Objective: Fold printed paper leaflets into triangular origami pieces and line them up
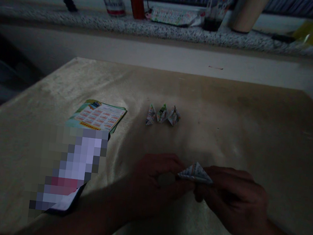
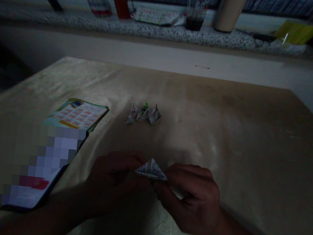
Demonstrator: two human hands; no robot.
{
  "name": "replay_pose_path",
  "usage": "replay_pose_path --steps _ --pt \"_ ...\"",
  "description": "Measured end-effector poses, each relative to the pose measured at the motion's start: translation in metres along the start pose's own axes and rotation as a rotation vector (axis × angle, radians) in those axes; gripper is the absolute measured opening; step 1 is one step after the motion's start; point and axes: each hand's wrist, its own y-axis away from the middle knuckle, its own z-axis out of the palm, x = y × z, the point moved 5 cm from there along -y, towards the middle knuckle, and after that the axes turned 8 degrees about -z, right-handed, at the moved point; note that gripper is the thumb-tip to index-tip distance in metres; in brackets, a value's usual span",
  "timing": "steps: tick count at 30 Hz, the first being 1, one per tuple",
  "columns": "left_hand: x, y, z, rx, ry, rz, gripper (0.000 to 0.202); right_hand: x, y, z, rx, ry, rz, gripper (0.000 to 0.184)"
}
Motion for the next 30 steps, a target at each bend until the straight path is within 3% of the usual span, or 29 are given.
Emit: replay_pose_path --steps 7,10,13,17,25,30 --pt "0.0030 -0.0003 0.0019 -0.127 -0.003 0.020 0.009 0.0076 0.0044 0.0056 -0.077 -0.158 0.063 0.010" --pt "0.0011 -0.0019 0.0022 -0.163 -0.009 -0.032 0.012 0.0079 0.0046 0.0058 -0.119 -0.164 0.063 0.013" --pt "-0.0006 -0.0027 0.0010 -0.164 -0.063 -0.061 0.011 0.0073 0.0034 0.0046 -0.153 -0.167 0.052 0.018" --pt "0.0021 -0.0012 0.0005 -0.167 -0.125 0.003 0.012 0.0091 0.0028 0.0043 -0.178 -0.188 0.066 0.014" --pt "0.0020 -0.0023 0.0018 -0.122 -0.027 -0.039 0.006 0.0029 0.0027 0.0042 -0.159 -0.152 -0.004 0.022" --pt "0.0006 -0.0016 0.0008 -0.097 -0.048 -0.012 0.007 0.0054 0.0024 0.0057 -0.181 -0.130 0.002 0.013"
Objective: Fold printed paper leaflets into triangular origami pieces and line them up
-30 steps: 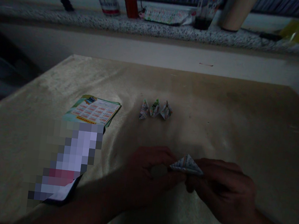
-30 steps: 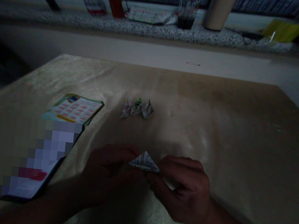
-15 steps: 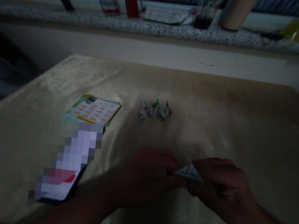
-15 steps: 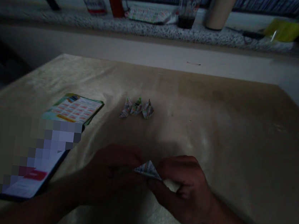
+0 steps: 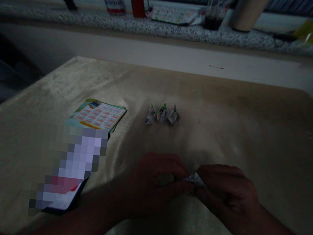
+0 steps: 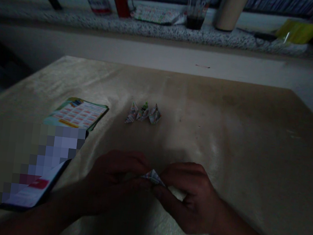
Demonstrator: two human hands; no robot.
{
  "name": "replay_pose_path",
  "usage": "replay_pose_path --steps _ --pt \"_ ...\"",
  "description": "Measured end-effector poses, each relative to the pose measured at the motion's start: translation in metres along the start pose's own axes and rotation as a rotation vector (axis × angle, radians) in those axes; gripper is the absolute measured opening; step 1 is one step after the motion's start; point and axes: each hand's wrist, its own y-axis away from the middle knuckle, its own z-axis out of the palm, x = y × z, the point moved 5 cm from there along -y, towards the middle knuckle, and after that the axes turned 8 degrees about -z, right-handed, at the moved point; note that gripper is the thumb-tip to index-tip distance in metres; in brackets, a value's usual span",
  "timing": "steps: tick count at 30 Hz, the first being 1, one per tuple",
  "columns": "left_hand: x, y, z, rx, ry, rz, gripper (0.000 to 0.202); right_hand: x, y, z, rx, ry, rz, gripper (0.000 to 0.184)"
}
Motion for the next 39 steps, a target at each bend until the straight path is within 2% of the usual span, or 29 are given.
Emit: replay_pose_path --steps 10,21,26,32,34,39 --pt "-0.005 0.000 0.001 0.014 0.064 -0.091 0.006 -0.006 -0.004 -0.002 -0.016 0.079 -0.036 0.021" --pt "-0.001 -0.002 0.002 -0.054 0.035 0.025 0.010 -0.005 0.000 -0.001 -0.060 0.088 -0.036 0.019" --pt "-0.001 -0.002 0.003 0.000 0.006 0.044 0.009 0.002 0.003 0.002 -0.107 0.081 0.031 0.016" --pt "0.003 0.002 0.004 0.099 -0.007 0.126 0.006 0.003 0.003 0.004 -0.051 0.074 0.032 0.018" --pt "0.000 0.002 0.004 0.088 0.027 0.074 0.009 0.003 0.004 0.005 -0.060 0.039 0.050 0.020" --pt "-0.008 -0.001 0.007 -0.047 0.027 -0.166 0.014 0.009 0.009 0.008 -0.122 -0.039 0.165 0.026"
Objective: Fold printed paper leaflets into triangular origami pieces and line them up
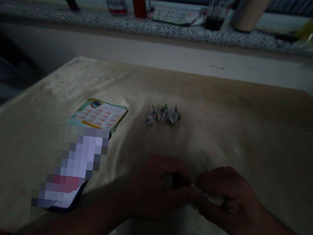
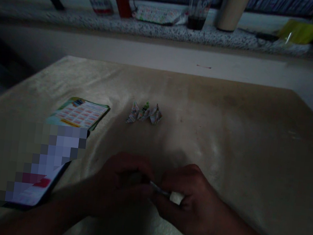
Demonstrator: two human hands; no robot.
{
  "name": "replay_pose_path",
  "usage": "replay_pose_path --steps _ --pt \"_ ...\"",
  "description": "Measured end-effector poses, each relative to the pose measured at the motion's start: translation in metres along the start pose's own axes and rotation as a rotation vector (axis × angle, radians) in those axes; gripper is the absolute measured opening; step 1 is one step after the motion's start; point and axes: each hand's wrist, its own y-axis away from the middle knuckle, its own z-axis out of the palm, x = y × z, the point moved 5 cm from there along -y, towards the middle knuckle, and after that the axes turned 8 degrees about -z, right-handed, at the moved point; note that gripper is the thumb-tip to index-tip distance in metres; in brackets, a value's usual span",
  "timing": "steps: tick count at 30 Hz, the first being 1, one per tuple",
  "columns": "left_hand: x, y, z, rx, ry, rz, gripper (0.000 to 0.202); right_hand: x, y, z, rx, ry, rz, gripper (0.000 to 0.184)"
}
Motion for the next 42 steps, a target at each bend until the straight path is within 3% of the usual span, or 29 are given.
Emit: replay_pose_path --steps 4,8,14,19,23,30,37,42 --pt "0.002 0.002 -0.004 0.087 -0.081 -0.002 0.016 0.005 -0.001 -0.001 0.022 -0.076 0.094 0.025" --pt "-0.003 0.003 -0.008 0.217 0.000 -0.065 0.015 0.008 -0.001 -0.004 0.065 -0.121 0.169 0.022" --pt "-0.016 -0.001 -0.008 0.181 0.261 -0.208 0.018 0.014 0.000 -0.008 0.130 -0.201 0.251 0.024" --pt "-0.013 -0.002 -0.010 0.159 0.209 -0.211 0.011 0.020 0.003 -0.012 0.288 -0.288 0.296 0.015" --pt "-0.010 -0.002 -0.009 0.087 0.192 -0.187 0.010 0.020 0.004 -0.009 0.277 -0.391 0.299 0.012" --pt "-0.013 -0.003 -0.008 0.022 0.348 -0.224 0.009 0.020 0.003 -0.005 0.213 -0.584 0.366 0.015" --pt "-0.016 -0.002 -0.007 0.031 0.295 -0.271 0.010 0.027 0.008 -0.003 0.167 -0.557 0.427 0.016" --pt "-0.015 -0.002 -0.003 0.033 0.303 -0.257 0.009 0.023 0.009 0.001 0.278 -0.711 0.442 0.011"
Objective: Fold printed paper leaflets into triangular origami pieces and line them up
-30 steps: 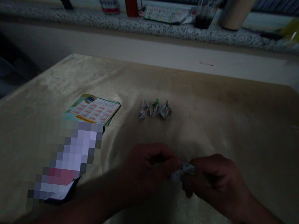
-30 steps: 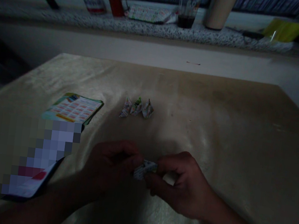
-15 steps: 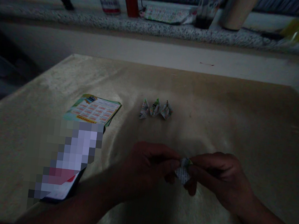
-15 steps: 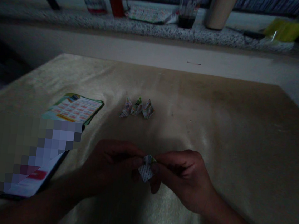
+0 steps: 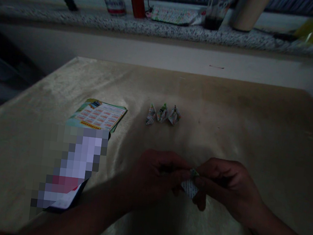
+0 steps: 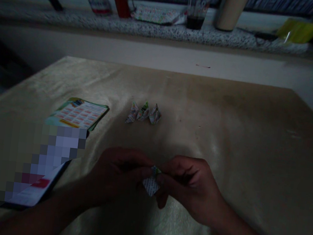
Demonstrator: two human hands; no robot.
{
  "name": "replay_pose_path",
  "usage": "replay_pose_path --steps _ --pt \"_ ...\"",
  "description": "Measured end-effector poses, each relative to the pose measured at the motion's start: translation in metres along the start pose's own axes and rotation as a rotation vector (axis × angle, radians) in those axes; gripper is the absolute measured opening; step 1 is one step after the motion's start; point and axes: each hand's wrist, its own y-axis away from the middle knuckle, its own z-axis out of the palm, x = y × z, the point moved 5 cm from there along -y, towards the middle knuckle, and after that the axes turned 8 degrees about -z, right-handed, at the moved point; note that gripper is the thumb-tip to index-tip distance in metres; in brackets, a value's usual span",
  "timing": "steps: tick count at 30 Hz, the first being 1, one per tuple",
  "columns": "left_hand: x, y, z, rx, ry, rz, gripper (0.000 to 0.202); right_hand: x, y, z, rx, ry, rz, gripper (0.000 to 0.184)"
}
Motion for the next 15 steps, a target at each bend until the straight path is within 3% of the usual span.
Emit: replay_pose_path --steps 6,11,15 --pt "-0.0055 -0.0010 0.0046 -0.036 0.200 0.010 0.010 0.0005 -0.0003 0.0025 -0.033 -0.120 -0.018 0.010" --pt "-0.0059 -0.0021 0.0043 -0.001 0.150 -0.041 0.017 -0.0031 -0.0032 -0.0040 0.002 -0.027 -0.052 0.013" --pt "-0.0056 -0.0028 0.0041 -0.040 0.185 -0.048 0.021 -0.0036 -0.0022 -0.0017 -0.007 -0.067 -0.048 0.012"
